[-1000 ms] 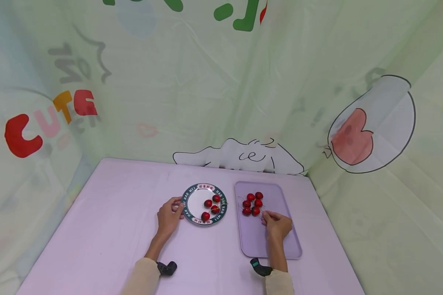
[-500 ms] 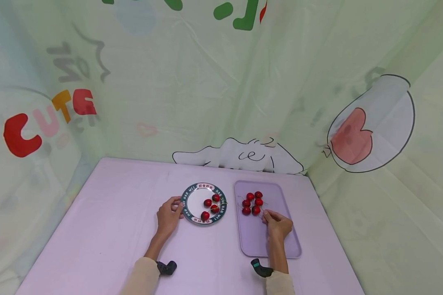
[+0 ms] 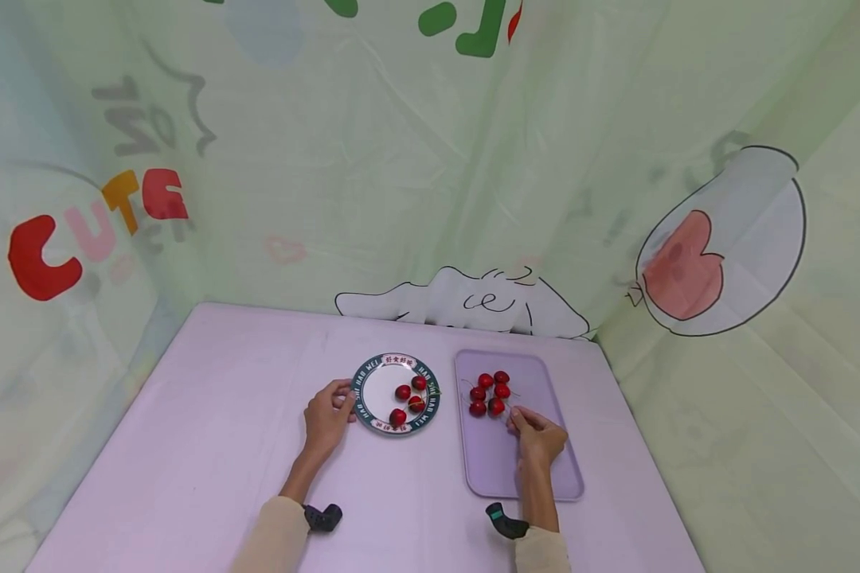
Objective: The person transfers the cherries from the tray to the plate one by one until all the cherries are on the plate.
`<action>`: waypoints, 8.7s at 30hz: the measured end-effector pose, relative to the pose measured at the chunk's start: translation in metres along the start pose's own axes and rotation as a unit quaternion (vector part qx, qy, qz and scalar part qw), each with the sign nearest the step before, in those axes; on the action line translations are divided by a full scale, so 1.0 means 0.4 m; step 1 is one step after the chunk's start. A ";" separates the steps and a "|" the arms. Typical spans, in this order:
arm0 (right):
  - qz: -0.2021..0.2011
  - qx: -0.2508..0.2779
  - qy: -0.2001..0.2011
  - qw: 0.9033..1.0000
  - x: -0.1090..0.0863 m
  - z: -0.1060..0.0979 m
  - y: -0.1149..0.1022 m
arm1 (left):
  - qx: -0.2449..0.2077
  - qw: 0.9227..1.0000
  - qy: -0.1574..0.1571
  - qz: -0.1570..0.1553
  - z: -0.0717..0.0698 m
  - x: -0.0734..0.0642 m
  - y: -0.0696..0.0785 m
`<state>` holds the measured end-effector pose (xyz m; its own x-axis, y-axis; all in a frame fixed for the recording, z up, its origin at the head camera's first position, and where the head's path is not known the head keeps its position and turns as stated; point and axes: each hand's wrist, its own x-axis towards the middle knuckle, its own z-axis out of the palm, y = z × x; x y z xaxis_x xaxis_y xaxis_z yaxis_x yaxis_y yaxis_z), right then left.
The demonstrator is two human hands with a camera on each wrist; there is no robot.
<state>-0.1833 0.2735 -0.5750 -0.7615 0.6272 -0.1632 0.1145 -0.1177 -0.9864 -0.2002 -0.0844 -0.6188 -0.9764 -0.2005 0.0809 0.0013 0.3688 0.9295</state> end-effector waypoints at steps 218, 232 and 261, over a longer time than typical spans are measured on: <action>-0.212 -0.248 -0.148 0.934 -0.229 0.304 -0.052 | -0.010 1.000 -0.012 -0.003 0.000 -0.002 -0.005; -0.261 -0.158 -0.088 0.948 -0.152 0.233 -0.055 | 0.001 1.000 -0.005 -0.008 -0.001 0.006 -0.009; -0.244 -0.081 0.011 0.966 -0.015 0.097 -0.073 | 0.008 1.000 -0.004 0.000 -0.005 0.001 0.006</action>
<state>-0.2069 0.2431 -0.5447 -0.7369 0.5940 0.3228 -0.1540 0.3173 -0.9357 -0.2003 -0.0854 -0.6161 -0.9781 -0.1927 0.0784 -0.0014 0.3828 0.9238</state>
